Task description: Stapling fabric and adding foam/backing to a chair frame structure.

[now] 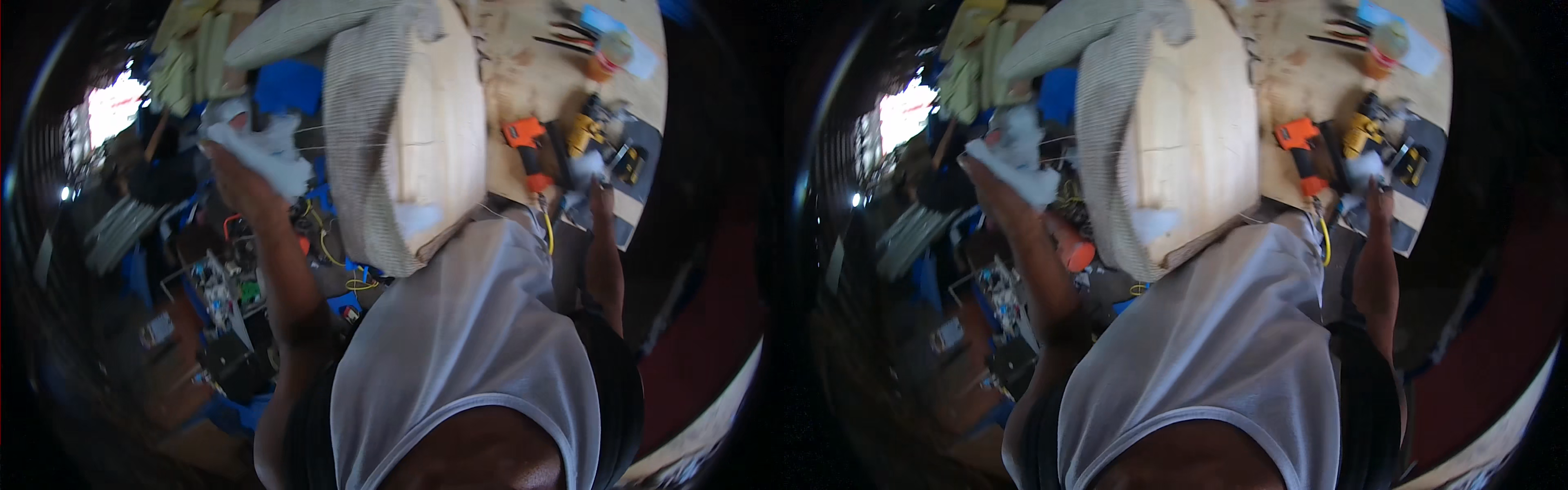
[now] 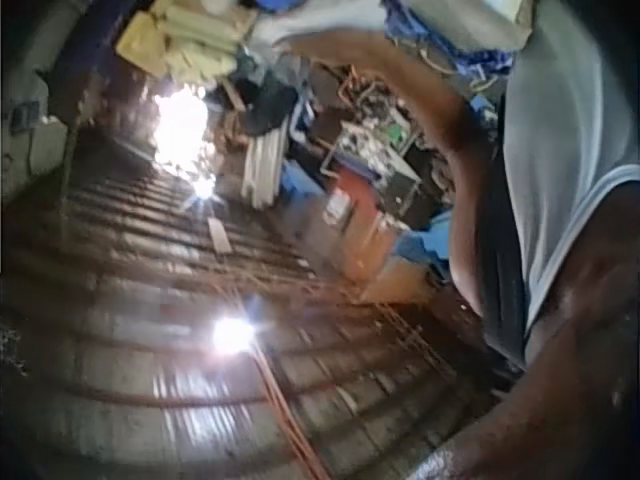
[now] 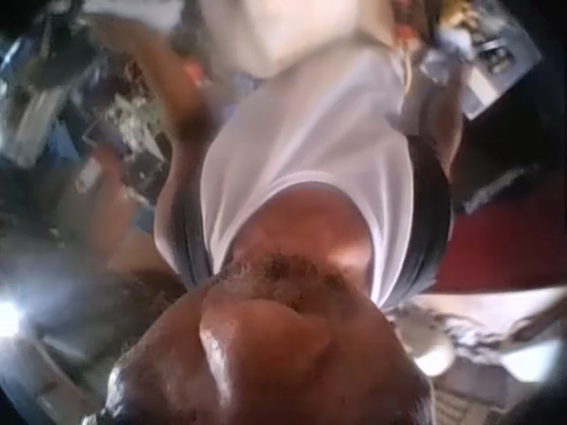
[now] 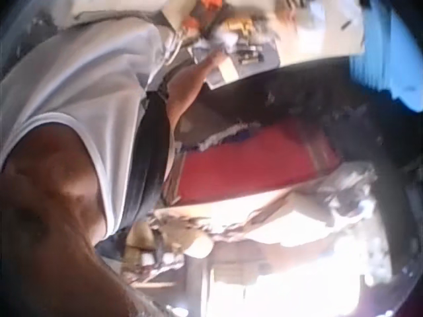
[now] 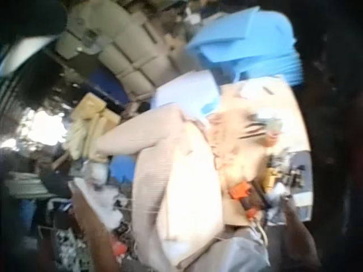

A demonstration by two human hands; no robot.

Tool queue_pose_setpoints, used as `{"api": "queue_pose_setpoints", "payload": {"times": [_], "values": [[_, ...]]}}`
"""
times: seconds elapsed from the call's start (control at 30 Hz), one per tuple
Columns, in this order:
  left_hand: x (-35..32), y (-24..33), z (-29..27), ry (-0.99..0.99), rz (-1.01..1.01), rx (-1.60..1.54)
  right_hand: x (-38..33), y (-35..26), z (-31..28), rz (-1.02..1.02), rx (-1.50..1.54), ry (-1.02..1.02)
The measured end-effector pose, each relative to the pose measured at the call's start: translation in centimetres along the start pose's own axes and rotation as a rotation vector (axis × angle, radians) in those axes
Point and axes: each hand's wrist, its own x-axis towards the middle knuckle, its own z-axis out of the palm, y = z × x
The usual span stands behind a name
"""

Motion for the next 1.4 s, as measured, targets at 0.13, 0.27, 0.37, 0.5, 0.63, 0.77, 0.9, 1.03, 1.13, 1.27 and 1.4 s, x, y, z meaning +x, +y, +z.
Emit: {"api": "queue_pose_setpoints", "payload": {"times": [0.13, 0.27, 0.37, 0.5, 0.63, 0.77, 0.9, 1.03, 1.13, 1.27, 1.4], "values": [[-1.2, 6.3, -4.2, -0.205, -0.498, -0.835, -0.9, -3.2, -0.6, -0.051, -0.129, 0.059], [-2.6, 6.6, -5.4, -0.414, -0.224, -0.868, -2.3, -4.5, -2.6, -0.073, -0.117, 0.051], [-1.4, 5.1, -6.6, -0.206, -0.218, -0.875, -4.2, -2.7, -3.6, -0.036, 0.038, 0.299], [0.6, 3.2, -6.4, 0.129, -0.230, -0.954, -9.7, -3.8, -6.9, -0.359, 0.288, 0.554], [0.8, 5.6, -5.7, -0.072, -0.148, -0.935, -16.7, -13.5, -13.2, -0.574, 0.692, 0.276], [-1.3, 11.6, -4.3, -0.561, 0.299, -1.056, -26.4, -27.6, -17.7, -0.645, 1.170, -0.386], [-3.7, 16.9, -3.8, -0.739, 0.508, -1.097, -31.9, -34.9, -18.5, -1.080, 1.238, -0.848], [-4.4, 16.4, -4.9, -0.757, 0.207, -1.275, -32.7, -35.3, -18.8, -0.886, 1.038, -0.596], [-3.7, 13.4, -4.5, -0.619, 0.832, -0.533, -30.3, -33.1, -18.2, -0.593, 1.327, -0.581], [-3.8, 10.6, -6.3, -0.952, 0.949, -0.573, -28.1, -30.4, -17.9, -0.510, 1.403, -0.391], [-4.0, 6.5, -8.1, -0.880, 0.752, -0.654, -25.7, -26.6, -17.9, -0.629, 1.177, -0.241]]}}
